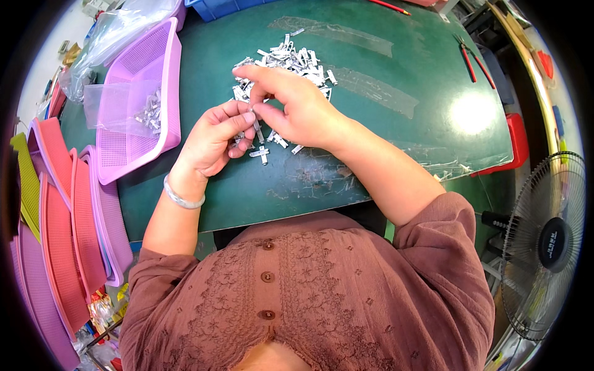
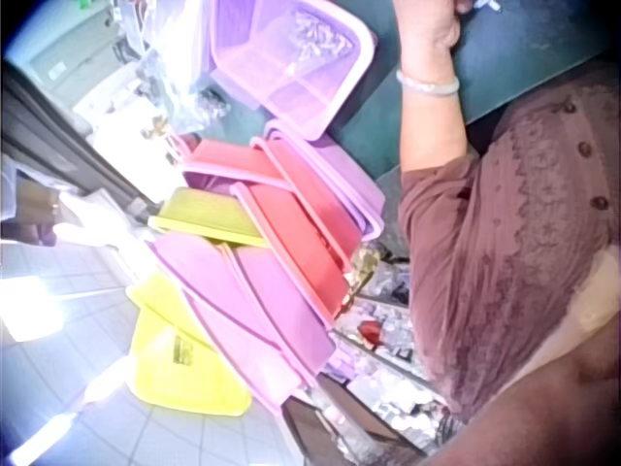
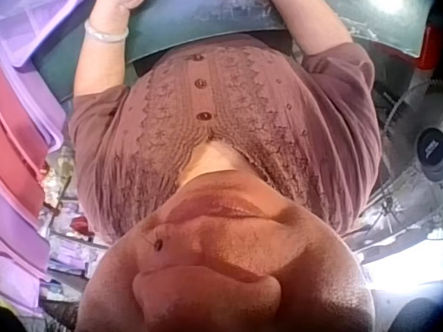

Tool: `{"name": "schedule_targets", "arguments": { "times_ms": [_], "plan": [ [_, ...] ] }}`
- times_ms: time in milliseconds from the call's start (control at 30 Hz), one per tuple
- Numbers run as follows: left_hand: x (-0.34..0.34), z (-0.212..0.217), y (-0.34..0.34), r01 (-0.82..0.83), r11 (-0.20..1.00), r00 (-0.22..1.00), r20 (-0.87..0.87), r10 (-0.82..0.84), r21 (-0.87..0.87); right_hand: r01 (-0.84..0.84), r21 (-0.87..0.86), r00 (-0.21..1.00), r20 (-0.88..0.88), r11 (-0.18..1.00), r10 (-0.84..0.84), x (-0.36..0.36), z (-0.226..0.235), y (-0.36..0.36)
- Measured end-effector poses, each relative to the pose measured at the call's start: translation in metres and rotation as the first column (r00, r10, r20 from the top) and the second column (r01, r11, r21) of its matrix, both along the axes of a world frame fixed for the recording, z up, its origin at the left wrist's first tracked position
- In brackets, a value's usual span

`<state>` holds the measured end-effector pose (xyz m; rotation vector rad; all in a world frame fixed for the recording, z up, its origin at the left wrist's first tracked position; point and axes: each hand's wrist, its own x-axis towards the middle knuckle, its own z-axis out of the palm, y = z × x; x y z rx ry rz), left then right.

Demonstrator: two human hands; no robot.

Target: The person repeatedly picks up small silver fastener pieces from a pile on a green table, joins two pieces together by hand, and places the assembled fasteners into a purple basket. The process continues throughout the clip with the pile on the table gradually decreasing.

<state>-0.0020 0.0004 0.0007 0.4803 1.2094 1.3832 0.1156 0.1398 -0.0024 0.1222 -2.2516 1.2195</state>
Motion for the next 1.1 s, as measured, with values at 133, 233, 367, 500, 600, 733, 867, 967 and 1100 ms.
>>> {"name": "schedule_targets", "arguments": {
  "times_ms": [133,233,367,500,600,733,867,967,1100],
  "plan": [
    [-0.003,0.001,0.002,-0.103,0.995,0.983,0.155,0.100,0.010,0.014,-0.196,0.995,0.102,0.980,0.006,0.002,-0.004,0.004],
    [-0.002,0.001,0.002,-0.153,0.988,0.970,0.196,0.144,0.031,-0.061,-0.395,0.978,0.161,0.917,0.135,0.001,-0.007,0.003],
    [0.001,-0.002,0.003,-0.190,0.979,0.972,0.157,0.177,0.071,-0.060,-0.478,0.968,0.187,0.876,0.168,0.001,-0.006,0.000],
    [0.009,-0.001,0.004,-0.230,0.971,0.973,0.037,0.228,0.071,-0.023,-0.535,0.970,0.192,0.844,0.148,0.001,-0.003,0.000],
    [0.009,-0.001,0.003,-0.238,0.966,0.971,0.011,0.238,0.098,0.017,-0.510,0.975,0.200,0.860,0.100,0.002,-0.001,0.002],
    [0.005,-0.005,0.002,-0.246,0.961,0.969,0.048,0.242,0.123,0.016,-0.505,0.976,0.194,0.863,0.095,0.002,-0.003,0.005],
    [0.004,-0.005,0.003,-0.239,0.966,0.971,0.000,0.240,0.098,0.008,-0.467,0.981,0.173,0.884,0.083,0.002,-0.004,0.004],
    [0.003,-0.005,0.002,-0.230,0.970,0.972,-0.032,0.233,0.084,0.011,-0.487,0.975,0.199,0.873,0.099,0.003,-0.002,0.005],
    [0.002,-0.003,0.002,-0.203,0.978,0.979,-0.017,0.203,0.044,0.047,-0.530,0.971,0.222,0.847,0.084,0.002,0.001,0.007]
  ]
}}
